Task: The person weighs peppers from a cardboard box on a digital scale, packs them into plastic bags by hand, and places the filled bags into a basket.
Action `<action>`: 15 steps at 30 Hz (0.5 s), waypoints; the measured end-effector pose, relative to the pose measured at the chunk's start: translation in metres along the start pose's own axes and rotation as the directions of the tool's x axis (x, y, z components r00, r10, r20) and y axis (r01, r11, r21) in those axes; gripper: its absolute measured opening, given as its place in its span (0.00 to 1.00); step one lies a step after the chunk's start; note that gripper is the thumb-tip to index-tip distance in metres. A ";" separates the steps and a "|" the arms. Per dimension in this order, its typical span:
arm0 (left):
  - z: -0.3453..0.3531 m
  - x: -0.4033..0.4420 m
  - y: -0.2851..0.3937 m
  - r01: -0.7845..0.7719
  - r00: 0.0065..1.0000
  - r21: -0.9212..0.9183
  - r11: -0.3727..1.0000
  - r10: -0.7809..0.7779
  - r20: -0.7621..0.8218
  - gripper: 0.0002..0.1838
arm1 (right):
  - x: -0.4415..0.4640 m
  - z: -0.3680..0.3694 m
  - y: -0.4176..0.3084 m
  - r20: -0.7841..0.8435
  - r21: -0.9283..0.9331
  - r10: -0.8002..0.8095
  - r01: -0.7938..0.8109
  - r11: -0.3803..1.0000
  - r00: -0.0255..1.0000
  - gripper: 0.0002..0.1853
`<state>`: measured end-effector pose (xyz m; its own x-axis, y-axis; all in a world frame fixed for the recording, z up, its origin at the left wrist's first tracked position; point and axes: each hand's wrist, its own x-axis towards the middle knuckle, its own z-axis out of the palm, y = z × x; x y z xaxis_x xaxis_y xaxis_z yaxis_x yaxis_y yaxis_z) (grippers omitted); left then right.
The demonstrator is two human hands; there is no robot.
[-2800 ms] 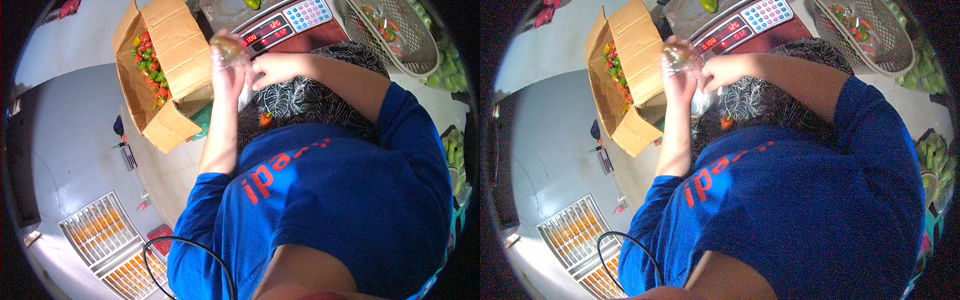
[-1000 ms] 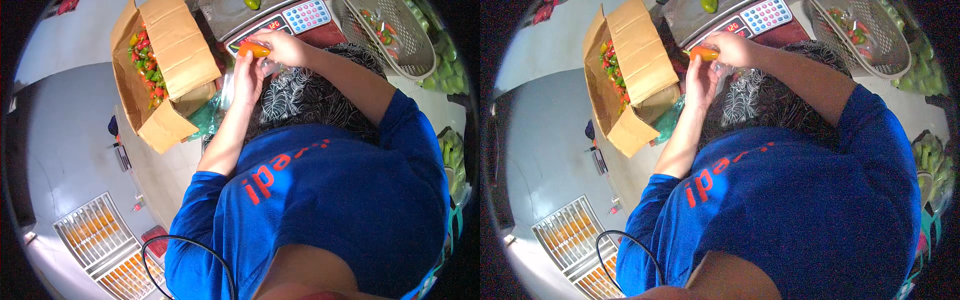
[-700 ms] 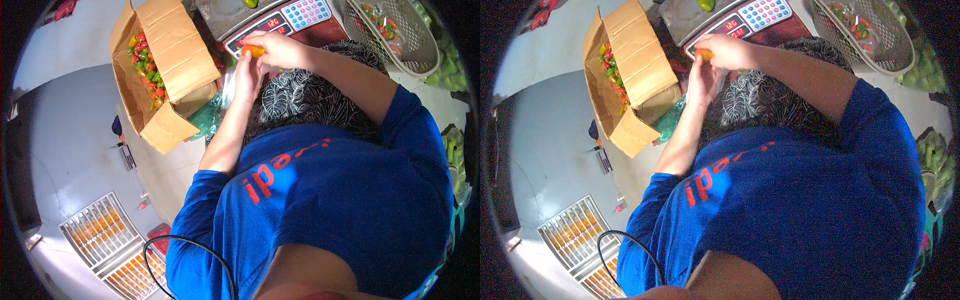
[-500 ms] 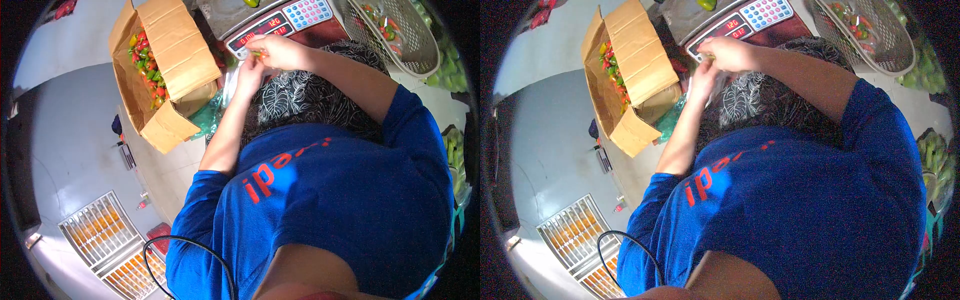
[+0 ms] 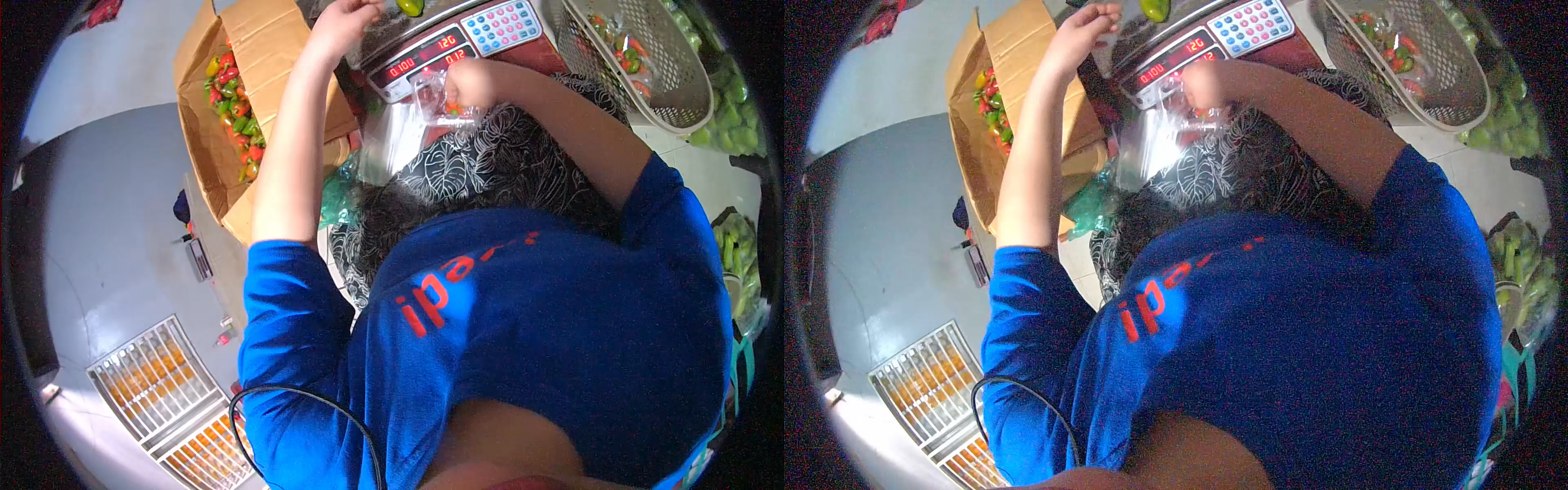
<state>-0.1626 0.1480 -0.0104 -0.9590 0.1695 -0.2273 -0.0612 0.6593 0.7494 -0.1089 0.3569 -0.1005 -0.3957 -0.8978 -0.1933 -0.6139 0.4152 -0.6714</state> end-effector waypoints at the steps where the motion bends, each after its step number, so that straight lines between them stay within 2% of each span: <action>1: 0.005 0.026 -0.020 -0.009 0.999 -0.074 0.997 0.005 -0.051 0.21 | 0.001 0.003 -0.003 0.034 -0.023 -0.031 0.032 0.999 0.999 0.11; 2: 0.011 0.041 -0.030 -0.021 0.995 -0.148 0.989 0.007 -0.099 0.23 | 0.002 0.008 -0.005 0.051 -0.027 -0.054 0.056 0.998 0.997 0.10; 3: 0.025 0.032 -0.008 0.042 0.982 -0.137 0.990 -0.067 -0.178 0.31 | 0.005 0.017 -0.002 0.030 0.025 -0.095 0.094 0.995 0.995 0.10; 4: 0.039 0.037 -0.015 -0.041 0.943 0.144 0.989 0.086 -0.321 0.34 | 0.003 0.014 -0.010 0.073 0.024 -0.029 0.027 0.999 0.997 0.10; 5: 0.052 0.042 -0.022 -0.082 0.873 0.422 0.903 0.270 -0.407 0.38 | 0.004 0.014 -0.012 0.112 0.009 -0.039 0.038 0.999 0.993 0.10; 6: 0.061 0.043 -0.019 -0.073 0.886 0.429 0.900 0.256 -0.386 0.41 | 0.006 0.015 -0.011 0.151 -0.005 -0.047 0.049 0.999 0.987 0.10; 7: 0.076 0.051 -0.026 -0.068 0.819 0.567 0.821 0.370 -0.438 0.41 | 0.006 0.017 -0.007 0.188 -0.017 -0.055 0.059 0.998 0.981 0.10; 9: 0.093 0.050 -0.021 -0.059 0.862 0.439 0.897 0.268 -0.431 0.40 | 0.004 0.018 -0.003 0.137 0.055 -0.056 0.049 0.997 0.989 0.11; 15: 0.089 0.050 -0.018 -0.101 0.840 0.532 0.841 0.358 -0.407 0.35 | 0.015 0.019 -0.004 0.174 0.095 -0.016 -0.001 0.995 0.985 0.11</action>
<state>-0.1845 0.2094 -0.0903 -0.9403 0.0806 0.3305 0.1928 0.9268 0.3224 -0.0997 0.3388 -0.1139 -0.2610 -0.9161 -0.3044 -0.5456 0.4001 -0.7364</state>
